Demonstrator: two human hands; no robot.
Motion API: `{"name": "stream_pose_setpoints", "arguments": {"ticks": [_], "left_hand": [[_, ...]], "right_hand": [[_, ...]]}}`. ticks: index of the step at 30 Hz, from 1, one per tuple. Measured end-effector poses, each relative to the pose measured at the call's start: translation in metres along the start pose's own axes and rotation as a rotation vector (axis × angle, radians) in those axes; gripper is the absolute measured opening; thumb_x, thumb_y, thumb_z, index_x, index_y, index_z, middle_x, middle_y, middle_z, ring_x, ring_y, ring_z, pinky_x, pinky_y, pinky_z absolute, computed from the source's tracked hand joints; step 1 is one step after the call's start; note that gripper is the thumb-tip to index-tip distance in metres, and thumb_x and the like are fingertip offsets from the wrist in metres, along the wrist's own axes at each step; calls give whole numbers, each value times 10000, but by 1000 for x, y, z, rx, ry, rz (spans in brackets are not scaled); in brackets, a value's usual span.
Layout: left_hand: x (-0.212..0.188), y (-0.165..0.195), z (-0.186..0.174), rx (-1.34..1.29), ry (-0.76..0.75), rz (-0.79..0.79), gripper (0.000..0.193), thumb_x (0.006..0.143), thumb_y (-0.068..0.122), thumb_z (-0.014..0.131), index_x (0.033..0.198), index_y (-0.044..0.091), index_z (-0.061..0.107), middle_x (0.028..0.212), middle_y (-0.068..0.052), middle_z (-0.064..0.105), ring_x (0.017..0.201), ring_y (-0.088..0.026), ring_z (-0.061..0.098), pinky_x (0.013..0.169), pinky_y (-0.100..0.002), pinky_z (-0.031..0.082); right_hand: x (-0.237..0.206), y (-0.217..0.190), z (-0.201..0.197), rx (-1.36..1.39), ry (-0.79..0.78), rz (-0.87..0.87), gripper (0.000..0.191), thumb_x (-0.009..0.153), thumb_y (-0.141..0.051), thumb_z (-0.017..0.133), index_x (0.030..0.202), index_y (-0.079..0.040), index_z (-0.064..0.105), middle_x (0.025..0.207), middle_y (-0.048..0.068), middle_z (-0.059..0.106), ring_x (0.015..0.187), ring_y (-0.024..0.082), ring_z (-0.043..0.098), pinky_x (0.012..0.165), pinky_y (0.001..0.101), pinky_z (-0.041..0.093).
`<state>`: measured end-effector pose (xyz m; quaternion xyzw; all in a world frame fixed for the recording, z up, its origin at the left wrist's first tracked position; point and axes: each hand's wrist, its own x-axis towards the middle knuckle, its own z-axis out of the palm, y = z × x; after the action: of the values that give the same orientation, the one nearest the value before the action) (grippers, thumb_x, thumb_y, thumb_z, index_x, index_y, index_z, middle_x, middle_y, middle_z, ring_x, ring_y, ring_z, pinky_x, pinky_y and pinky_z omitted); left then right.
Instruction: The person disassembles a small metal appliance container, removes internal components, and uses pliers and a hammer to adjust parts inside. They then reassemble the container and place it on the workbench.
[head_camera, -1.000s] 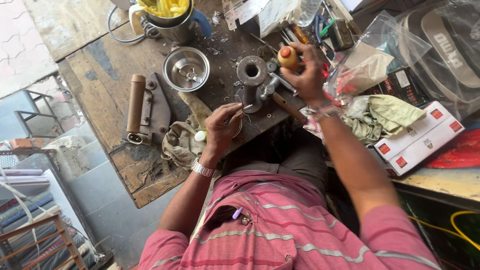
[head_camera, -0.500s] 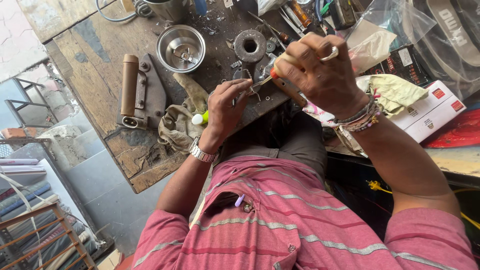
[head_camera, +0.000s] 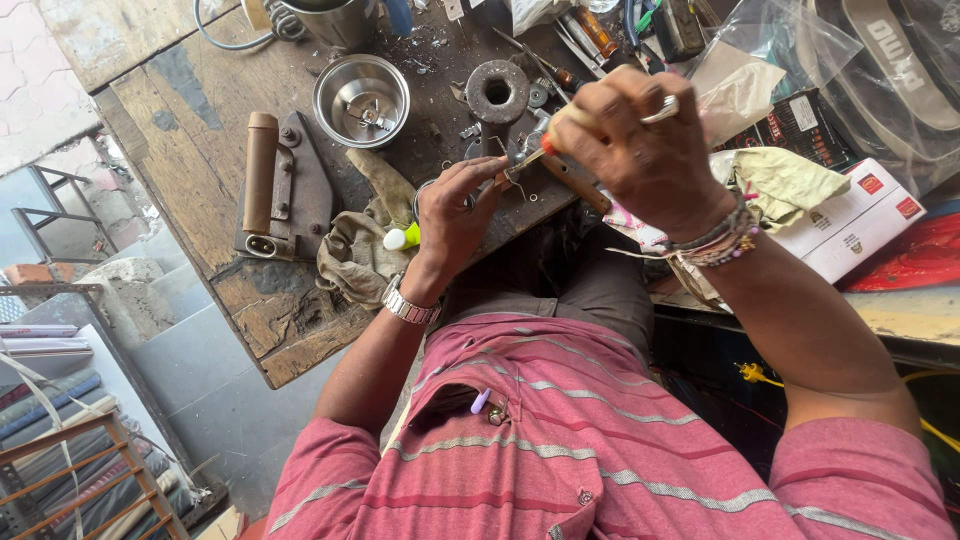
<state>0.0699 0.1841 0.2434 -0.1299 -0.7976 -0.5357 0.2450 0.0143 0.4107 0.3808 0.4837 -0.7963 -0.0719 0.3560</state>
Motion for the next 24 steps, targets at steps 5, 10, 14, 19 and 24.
{"name": "stream_pose_setpoints", "arguments": {"ticks": [5, 10, 14, 19, 24], "left_hand": [[5, 0, 0, -22, -22, -34, 306, 903, 3, 763, 1193, 95, 737, 1165, -90, 762, 1025, -220, 771, 881, -312, 615], [8, -8, -2, -21, 27, -53, 276, 911, 17, 781, 1178, 75, 741, 1138, -96, 766, 1007, -196, 768, 864, -298, 610], [0, -19, -14, -39, 42, -145, 271, 915, 21, 784, 1180, 57, 740, 1108, -99, 772, 948, -160, 756, 840, -284, 604], [-8, -23, -23, 28, 69, -179, 265, 922, 17, 779, 1181, 63, 751, 1103, -98, 778, 923, -156, 749, 820, -275, 596], [-10, -22, -30, 144, 104, -154, 279, 916, 8, 783, 1187, 61, 748, 1119, -108, 770, 931, -162, 753, 828, -280, 594]], "right_hand": [[-3, 1, 9, -7, 8, 21, 203, 1001, -274, 815, 1184, -226, 742, 1243, -36, 589, 1272, 171, 498, 1061, 367, 346], [-33, 6, 50, 10, -36, 135, 309, 909, -283, 884, 1168, -241, 719, 1299, -14, 610, 1305, 204, 500, 1105, 418, 332], [-55, 26, 130, 435, -34, 567, 485, 846, -117, 896, 1250, -140, 628, 1275, 46, 643, 1220, 246, 624, 1033, 397, 493], [-62, 16, 249, 963, 66, 847, 571, 774, -23, 889, 1245, -77, 571, 1147, 129, 715, 1090, 293, 732, 933, 391, 580], [-58, -8, 315, 965, -75, 971, 372, 830, -37, 759, 1185, -73, 654, 1098, 137, 748, 1048, 303, 748, 902, 380, 587]]}}
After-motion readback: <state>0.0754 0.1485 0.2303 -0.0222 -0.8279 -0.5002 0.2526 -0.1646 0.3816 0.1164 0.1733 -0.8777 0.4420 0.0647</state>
